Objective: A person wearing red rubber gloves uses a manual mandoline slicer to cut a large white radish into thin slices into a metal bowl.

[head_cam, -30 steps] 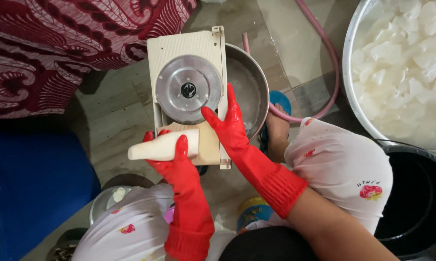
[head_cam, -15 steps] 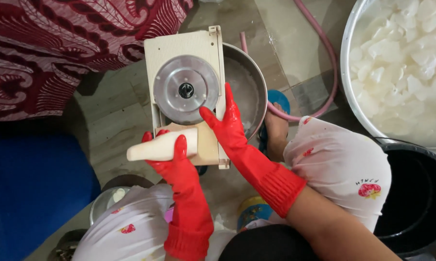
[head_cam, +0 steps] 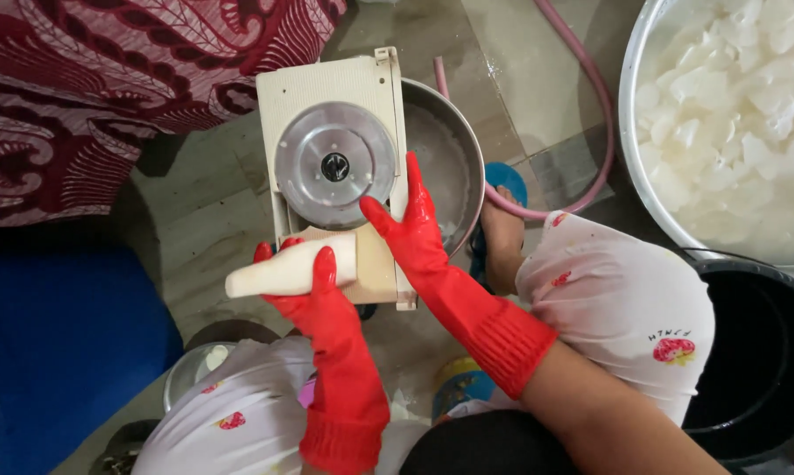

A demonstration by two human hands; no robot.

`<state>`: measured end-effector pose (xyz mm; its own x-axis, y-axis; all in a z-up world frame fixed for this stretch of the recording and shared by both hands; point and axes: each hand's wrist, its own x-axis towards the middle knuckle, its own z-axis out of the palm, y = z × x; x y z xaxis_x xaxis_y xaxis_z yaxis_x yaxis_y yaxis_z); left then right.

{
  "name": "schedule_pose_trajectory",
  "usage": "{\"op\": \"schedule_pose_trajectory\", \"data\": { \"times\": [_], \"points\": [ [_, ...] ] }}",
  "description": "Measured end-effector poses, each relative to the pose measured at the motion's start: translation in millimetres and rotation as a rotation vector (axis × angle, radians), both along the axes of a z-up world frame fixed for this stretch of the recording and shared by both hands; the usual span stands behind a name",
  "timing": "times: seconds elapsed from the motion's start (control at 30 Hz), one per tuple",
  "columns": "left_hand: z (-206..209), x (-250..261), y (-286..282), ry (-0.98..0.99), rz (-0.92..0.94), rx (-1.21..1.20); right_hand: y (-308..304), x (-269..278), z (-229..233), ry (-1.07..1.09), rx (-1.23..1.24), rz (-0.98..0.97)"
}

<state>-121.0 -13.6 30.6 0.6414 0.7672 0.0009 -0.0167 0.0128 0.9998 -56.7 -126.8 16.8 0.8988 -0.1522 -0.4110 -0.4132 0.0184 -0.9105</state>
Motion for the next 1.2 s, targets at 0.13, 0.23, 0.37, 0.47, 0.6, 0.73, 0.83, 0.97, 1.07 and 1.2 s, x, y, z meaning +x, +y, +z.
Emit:
{"op": "schedule_pose_trajectory", "data": {
  "times": [0.13, 0.23, 0.37, 0.47, 0.6, 0.73, 0.83, 0.97, 1.07, 1.2],
  "points": [
    [-34, 59, -5, -0.144, -0.043, 0.028, 1, 2, -3, -0.039, 0.053, -0.042],
    [-10, 95, -19, -0.189, -0.013, -0.117, -2, 4, -7, -0.075, -0.031, -0.035],
    [30, 97, -17, -0.206, -0.031, -0.391, -15, 16, 8, -0.337, -0.244, -0.089],
    [36, 77, -9, -0.296, -0.110, -0.587, -23, 20, 30, -0.387, -0.164, 0.034],
    [46, 66, -5, -0.367, -0.260, -0.798, -16, 13, 58, 0.163, 0.446, 0.274],
    [52, 56, 7, -0.358, -0.399, -0.705, -10, 8, 66, 0.156, 0.514, 0.311],
    [55, 49, 20, -0.347, -0.403, -0.647, -7, 0, 56, -0.154, 0.612, 0.378],
    [69, 49, 20, -0.206, -0.218, -0.694, -5, -4, 56, -0.457, 0.141, 0.514],
    [56, 52, 17, -0.146, -0.030, -0.606, -2, -8, 44, -0.543, 0.016, 0.547],
    [39, 51, 20, -0.153, 0.075, -0.487, -15, -4, 45, -0.427, 0.160, 0.573]
  ]
}}
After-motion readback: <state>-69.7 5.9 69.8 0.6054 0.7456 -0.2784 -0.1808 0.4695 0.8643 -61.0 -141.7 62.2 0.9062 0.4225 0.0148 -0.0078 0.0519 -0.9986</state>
